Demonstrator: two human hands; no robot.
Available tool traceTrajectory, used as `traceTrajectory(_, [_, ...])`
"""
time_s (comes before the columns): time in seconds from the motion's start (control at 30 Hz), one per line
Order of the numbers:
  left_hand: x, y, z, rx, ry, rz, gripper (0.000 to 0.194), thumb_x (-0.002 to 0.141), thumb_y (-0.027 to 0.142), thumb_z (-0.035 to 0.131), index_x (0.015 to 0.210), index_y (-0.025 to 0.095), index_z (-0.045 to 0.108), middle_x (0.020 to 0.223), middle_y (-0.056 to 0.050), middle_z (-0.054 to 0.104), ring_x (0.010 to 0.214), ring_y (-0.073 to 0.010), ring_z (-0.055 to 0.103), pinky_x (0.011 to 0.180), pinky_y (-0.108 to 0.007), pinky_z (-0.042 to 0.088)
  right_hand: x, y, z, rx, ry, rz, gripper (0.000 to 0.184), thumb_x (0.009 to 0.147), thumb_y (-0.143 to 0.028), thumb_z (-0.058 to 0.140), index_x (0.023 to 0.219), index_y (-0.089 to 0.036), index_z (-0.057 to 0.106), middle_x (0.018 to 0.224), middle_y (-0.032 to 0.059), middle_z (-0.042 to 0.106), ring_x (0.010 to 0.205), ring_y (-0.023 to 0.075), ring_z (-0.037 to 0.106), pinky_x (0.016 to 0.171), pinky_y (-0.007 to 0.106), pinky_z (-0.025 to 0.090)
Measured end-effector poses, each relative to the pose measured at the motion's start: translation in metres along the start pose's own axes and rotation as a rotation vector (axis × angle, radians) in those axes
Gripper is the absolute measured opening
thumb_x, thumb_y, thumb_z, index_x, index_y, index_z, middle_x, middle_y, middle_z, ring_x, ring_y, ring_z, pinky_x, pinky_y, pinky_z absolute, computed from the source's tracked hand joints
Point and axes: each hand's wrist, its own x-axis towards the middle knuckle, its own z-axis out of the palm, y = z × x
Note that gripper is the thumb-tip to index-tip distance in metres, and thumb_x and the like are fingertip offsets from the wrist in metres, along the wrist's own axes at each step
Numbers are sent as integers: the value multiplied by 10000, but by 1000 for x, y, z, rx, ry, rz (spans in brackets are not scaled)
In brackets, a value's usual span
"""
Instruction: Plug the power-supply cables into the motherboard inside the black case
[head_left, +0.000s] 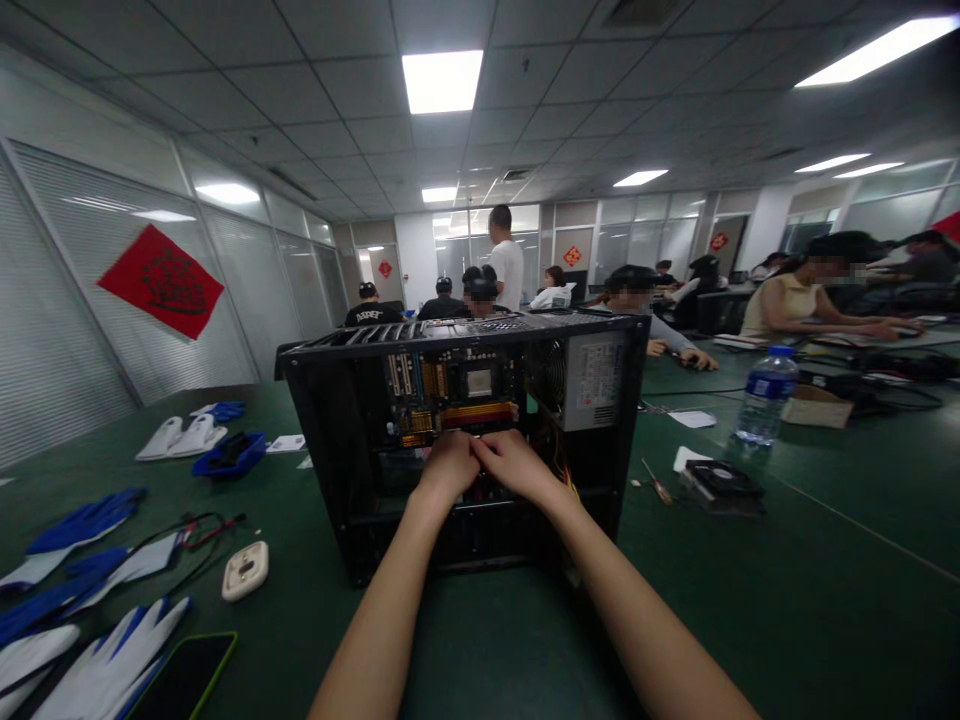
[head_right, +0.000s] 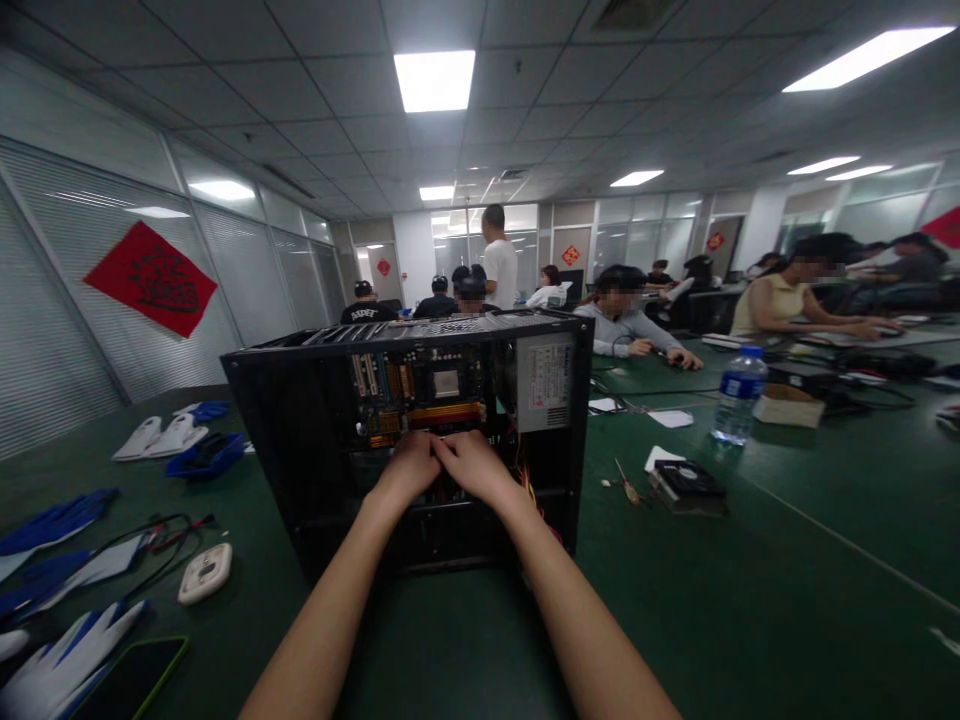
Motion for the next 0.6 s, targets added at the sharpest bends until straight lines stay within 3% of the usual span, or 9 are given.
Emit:
traceTrajectory(0.4, [-3, 3, -3, -77, -30, 47, 273, 794, 44, 496, 849, 96, 758, 935, -178, 762, 900, -241, 716, 757, -280, 495, -2, -3, -5, 9, -45, 4, 473, 981, -312, 429, 575, -143, 604, 566, 26, 614, 577, 146, 535, 559, 254, 243])
traceTrajectory(0.6, [-6, 6, -3, 82, -31, -33, 251, 777, 81, 517, 857, 100, 754, 897, -194, 754, 891, -285, 726, 724, -300, 499, -3, -4, -5, -16, -70, 20, 469, 985, -323, 443, 596, -142, 632, 583, 38, 641, 589, 153, 555, 557, 252, 238])
